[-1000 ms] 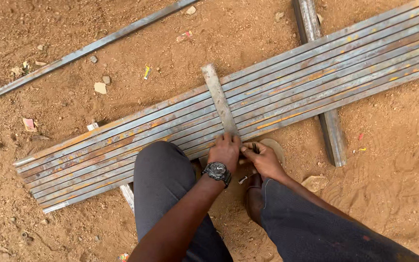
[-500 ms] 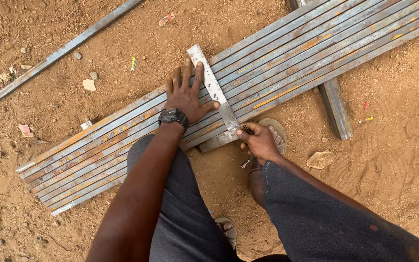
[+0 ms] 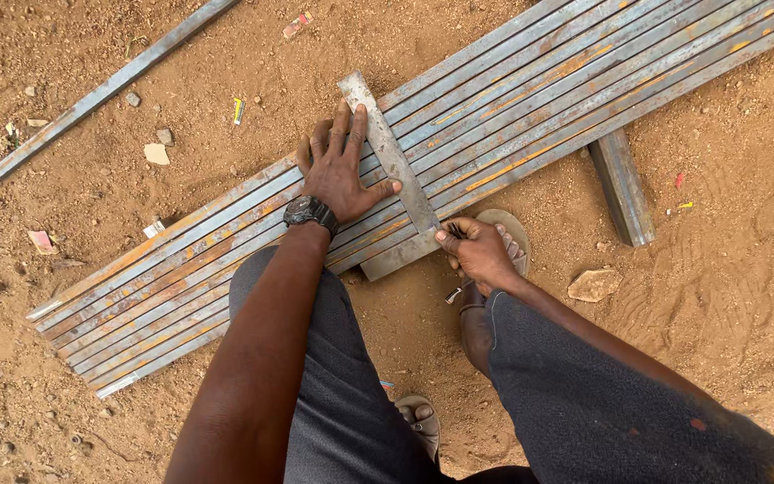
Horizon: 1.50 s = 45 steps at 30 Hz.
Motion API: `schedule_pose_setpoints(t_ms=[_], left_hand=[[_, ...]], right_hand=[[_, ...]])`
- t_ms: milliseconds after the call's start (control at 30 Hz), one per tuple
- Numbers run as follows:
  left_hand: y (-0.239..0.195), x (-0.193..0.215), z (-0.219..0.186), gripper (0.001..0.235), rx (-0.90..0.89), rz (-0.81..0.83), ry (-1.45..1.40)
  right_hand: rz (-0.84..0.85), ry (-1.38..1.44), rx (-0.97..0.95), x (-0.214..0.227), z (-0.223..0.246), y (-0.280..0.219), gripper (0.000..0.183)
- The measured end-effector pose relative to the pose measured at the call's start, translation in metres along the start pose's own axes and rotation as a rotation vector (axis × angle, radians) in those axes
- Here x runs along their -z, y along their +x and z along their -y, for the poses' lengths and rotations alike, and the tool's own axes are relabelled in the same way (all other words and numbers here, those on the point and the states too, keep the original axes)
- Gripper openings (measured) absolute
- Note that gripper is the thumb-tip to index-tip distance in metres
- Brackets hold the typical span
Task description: The person uses a square ruler and a metal scribe to mark a straight line across several metal bars laid out on the ground. They hold the ruler in place and drag the scribe along its edge to create the mark.
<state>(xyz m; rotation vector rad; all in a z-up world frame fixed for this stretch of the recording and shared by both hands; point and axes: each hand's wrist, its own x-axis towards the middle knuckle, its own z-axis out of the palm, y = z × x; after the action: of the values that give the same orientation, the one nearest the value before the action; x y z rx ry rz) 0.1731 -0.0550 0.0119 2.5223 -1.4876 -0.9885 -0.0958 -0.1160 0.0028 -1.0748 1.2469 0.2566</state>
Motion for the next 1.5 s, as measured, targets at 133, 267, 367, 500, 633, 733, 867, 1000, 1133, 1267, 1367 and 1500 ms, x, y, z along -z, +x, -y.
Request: schedule_pose_setpoints(t_ms=[133,267,367,500,633,733,867,1000,1133,1267,1367,1500], left_hand=[[0.0,0.001,0.001,0.132,-0.002,-0.013,-0.003],[0.0,-0.004,0.004,0.134,-0.013,-0.036,-0.033],[0.002,-0.007,0.005,0.133,-0.003,-0.028,-0.022],[0.003,-0.008,0.006,0.132,-0.005,-0.024,-0.022],[0.002,-0.008,0.006,0.132,0.002,-0.01,-0.024],[0.003,-0.009,0.006,0.132,0.003,-0.011,-0.028],[0.003,-0.009,0.006,0.132,0.007,-0.006,-0.03],[0.002,-0.008,0.006,0.131,0.006,-0.01,-0.01],[0.003,-0.009,0.006,0.132,-0.005,-0.014,-0.003],[0.001,-0.01,0.009,0.131,-0.039,-0.074,-0.009],[0.002,-0.012,0.009,0.134,-0.014,-0.061,-0.033],[0.004,-0.012,0.01,0.135,-0.004,-0.052,-0.033]], right_hand=[[0.013,-0.005,-0.012,0.0,0.004,0.0,0.022],[0.026,0.015,-0.032,0.0,0.003,0.0,0.022],[0.036,0.036,-0.03,0.0,0.004,0.001,0.022],[0.039,0.02,-0.04,0.0,0.004,-0.002,0.023],[0.05,-0.001,-0.013,0.0,0.003,-0.001,0.024],[0.052,0.028,-0.025,0.001,0.001,0.0,0.024],[0.047,0.013,-0.029,0.001,-0.001,0.002,0.025],[0.047,0.061,-0.027,0.002,-0.001,0.001,0.026],[0.047,-0.017,-0.035,0.003,0.0,0.002,0.027],[0.034,0.066,-0.036,0.0,0.002,0.0,0.026],[0.039,0.081,-0.026,0.001,0.002,-0.001,0.025],[0.05,0.111,-0.019,0.0,0.003,-0.001,0.025]])
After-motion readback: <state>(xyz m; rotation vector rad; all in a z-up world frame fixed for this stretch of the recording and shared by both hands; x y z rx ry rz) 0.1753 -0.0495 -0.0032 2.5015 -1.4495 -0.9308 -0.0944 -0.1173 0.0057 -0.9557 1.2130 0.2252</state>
